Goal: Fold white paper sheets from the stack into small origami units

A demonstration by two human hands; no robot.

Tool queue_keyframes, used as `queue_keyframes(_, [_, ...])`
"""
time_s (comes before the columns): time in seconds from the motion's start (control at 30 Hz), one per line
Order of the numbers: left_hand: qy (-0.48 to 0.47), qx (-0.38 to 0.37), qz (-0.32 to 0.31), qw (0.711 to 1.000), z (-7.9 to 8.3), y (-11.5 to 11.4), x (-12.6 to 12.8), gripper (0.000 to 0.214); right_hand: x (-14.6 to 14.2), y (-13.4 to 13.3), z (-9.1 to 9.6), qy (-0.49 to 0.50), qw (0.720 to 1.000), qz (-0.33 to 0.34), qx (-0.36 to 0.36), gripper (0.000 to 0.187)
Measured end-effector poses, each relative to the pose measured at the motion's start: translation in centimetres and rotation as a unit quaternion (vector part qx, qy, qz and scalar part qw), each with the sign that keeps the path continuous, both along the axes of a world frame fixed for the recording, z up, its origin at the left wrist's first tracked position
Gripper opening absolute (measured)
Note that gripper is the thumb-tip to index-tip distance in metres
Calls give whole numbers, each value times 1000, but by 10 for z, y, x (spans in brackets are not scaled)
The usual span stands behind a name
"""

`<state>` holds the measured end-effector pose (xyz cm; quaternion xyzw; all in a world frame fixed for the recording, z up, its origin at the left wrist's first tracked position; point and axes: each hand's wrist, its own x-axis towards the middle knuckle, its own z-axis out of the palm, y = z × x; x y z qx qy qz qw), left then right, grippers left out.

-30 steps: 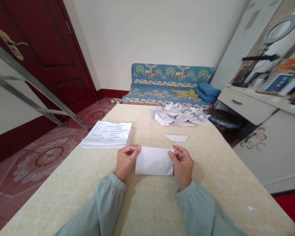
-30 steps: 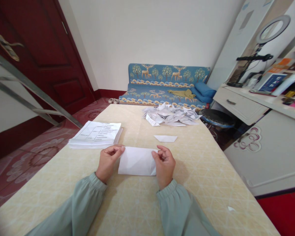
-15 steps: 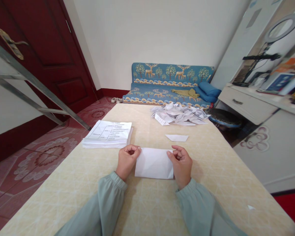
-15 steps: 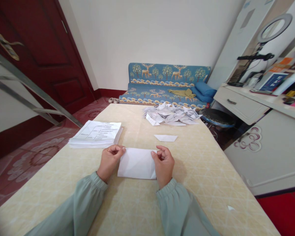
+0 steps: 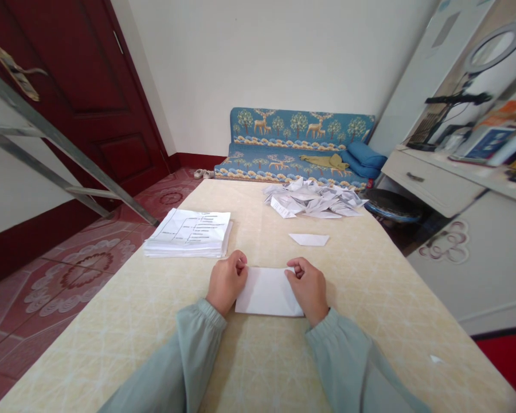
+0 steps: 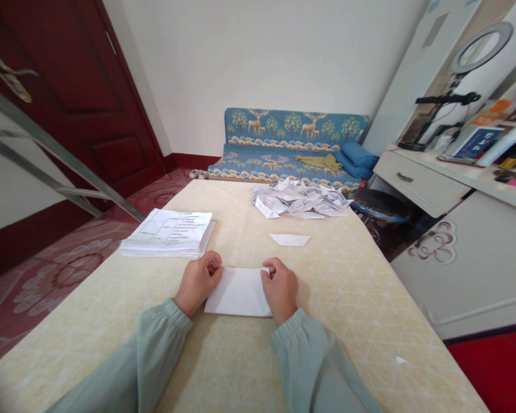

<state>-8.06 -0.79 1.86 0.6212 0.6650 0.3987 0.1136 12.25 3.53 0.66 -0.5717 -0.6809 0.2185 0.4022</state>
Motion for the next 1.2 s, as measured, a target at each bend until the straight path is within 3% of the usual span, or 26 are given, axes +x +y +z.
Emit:
queue_keyframes(0.3, [136,-33,14,990,3,-1,7,16,-1,2,5,-133,990,22,34,14])
queue_keyframes(0.47, [255,14,-14,967,12,-2,13,17,-3,1,8,-163,985,43,37,20])
queue_keyframes(0.63, [273,35,-116,954,15,-7,31,19,-5,0,8,-170,984,46,35,21])
queue_keyframes(0.73, [197,18,-235,952,6,-12,45,27,-5,0,5,-168,984,47,42,20])
queue_keyframes(0.8, [180,20,-268,946,-4,-15,52,40,-4,0,4,-163,984,48,43,19])
queue_keyframes(0.97, [254,4,-240,937,-17,-23,44,52,-3,0,4,-149,987,54,36,20])
queue_keyframes(1.2, [306,-12,-184,934,-11,-36,7,51,-3,-1,5,-137,989,54,30,19])
